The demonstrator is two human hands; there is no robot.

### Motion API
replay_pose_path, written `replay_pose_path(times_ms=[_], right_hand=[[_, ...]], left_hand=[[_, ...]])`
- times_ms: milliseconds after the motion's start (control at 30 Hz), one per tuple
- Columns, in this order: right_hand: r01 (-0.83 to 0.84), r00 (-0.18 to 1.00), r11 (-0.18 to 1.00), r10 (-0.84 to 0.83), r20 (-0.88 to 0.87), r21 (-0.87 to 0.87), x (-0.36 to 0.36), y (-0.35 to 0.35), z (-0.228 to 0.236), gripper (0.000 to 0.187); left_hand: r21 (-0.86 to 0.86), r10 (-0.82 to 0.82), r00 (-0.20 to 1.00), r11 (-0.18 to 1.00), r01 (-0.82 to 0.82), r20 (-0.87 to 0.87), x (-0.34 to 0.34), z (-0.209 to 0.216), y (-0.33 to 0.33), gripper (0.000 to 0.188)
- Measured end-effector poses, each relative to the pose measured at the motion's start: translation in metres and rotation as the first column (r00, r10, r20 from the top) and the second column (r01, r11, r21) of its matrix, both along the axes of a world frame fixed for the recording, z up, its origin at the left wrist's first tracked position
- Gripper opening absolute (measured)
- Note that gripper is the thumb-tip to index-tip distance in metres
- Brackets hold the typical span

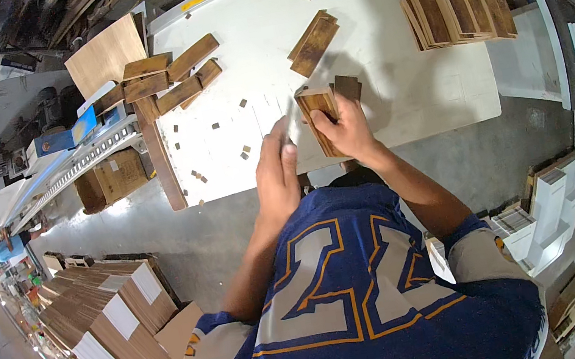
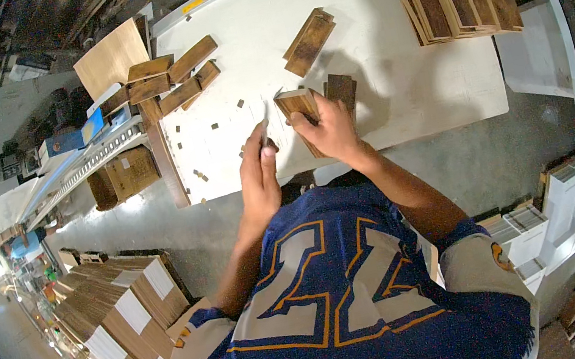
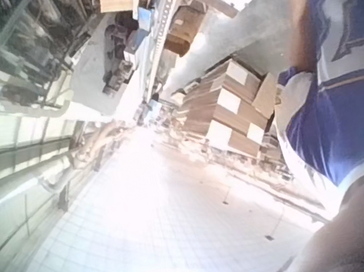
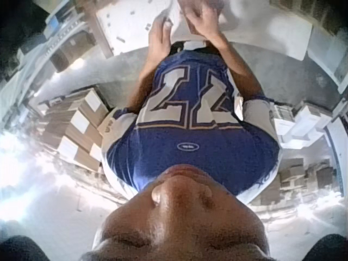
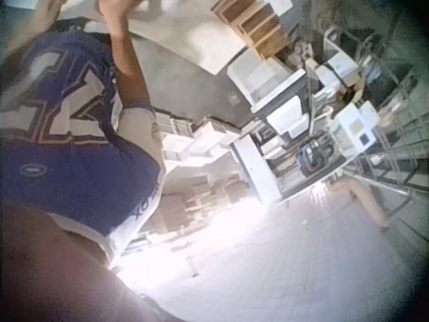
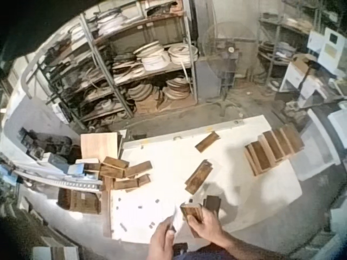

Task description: The person stacks wooden blocks on a table and uses a tool to scrape the edges of the blocks. They move the blocks between stacks and handle them individually while scraping.

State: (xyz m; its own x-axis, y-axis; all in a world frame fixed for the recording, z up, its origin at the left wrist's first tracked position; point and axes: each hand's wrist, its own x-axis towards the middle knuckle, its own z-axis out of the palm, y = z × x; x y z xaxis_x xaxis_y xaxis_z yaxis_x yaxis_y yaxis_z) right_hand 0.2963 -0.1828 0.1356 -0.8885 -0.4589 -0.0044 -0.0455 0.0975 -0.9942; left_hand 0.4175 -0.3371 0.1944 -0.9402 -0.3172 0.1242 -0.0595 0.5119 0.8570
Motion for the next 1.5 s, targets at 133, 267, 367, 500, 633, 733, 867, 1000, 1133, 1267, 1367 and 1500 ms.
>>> replay_pose_path(times_ms=[133,267,367,500,633,733,867,1000,1133,1267,1367,1500], right_hand=[[-0.169,0.981,0.969,0.183,-0.068,0.182,-0.012,0.015,0.016,0.042],[-0.173,0.968,0.954,0.210,-0.137,0.243,-0.012,0.021,0.021,0.038],[-0.134,0.968,0.953,0.184,-0.169,0.271,-0.008,0.023,0.019,0.041],[-0.168,0.963,0.948,0.216,-0.160,0.269,-0.010,0.028,0.024,0.044],[-0.253,0.935,0.897,0.323,-0.147,0.364,-0.019,0.036,0.031,0.043],[-0.287,0.911,0.889,0.368,-0.186,0.356,-0.029,0.042,0.031,0.055],[-0.320,0.917,0.892,0.376,-0.132,0.319,-0.038,0.056,0.033,0.051],[-0.421,0.874,0.904,0.384,0.298,0.070,-0.033,0.070,0.042,0.045],[-0.376,0.918,0.921,0.355,0.175,0.102,-0.007,0.073,0.047,0.032],[-0.045,0.929,0.998,0.054,0.367,-0.032,0.010,0.055,0.030,0.043],[0.045,0.928,0.990,0.006,0.371,-0.130,0.017,0.050,0.025,0.040],[0.109,0.946,0.991,-0.080,0.314,-0.077,0.022,0.053,0.025,0.036]], left_hand=[[-0.109,-0.009,0.957,0.993,0.043,0.291,0.010,0.030,0.007,0.053],[-0.087,-0.023,0.935,0.995,0.058,0.353,0.009,0.037,0.002,0.050],[0.006,-0.067,0.943,0.998,0.069,0.327,0.012,0.034,-0.003,0.048],[0.163,-0.133,0.929,0.983,0.080,0.345,0.020,0.032,-0.005,0.048],[0.148,-0.147,0.922,0.984,0.100,0.359,0.021,0.031,-0.005,0.047],[0.261,-0.164,0.908,0.963,0.063,0.385,0.020,0.027,0.002,0.046],[0.187,-0.132,0.947,0.979,0.078,0.294,0.017,0.010,0.014,0.045],[0.127,-0.005,0.886,0.990,-0.061,0.464,0.001,-0.023,0.005,0.047],[0.125,0.147,0.898,0.968,-0.217,0.415,-0.005,-0.041,-0.026,0.049],[-0.070,0.005,0.982,0.997,0.008,0.187,0.007,-0.027,-0.003,0.047],[-0.247,-0.097,0.985,0.960,0.131,0.145,0.000,-0.015,0.023,0.052],[-0.268,-0.130,0.972,0.946,0.181,0.198,-0.014,-0.008,0.035,0.049]])
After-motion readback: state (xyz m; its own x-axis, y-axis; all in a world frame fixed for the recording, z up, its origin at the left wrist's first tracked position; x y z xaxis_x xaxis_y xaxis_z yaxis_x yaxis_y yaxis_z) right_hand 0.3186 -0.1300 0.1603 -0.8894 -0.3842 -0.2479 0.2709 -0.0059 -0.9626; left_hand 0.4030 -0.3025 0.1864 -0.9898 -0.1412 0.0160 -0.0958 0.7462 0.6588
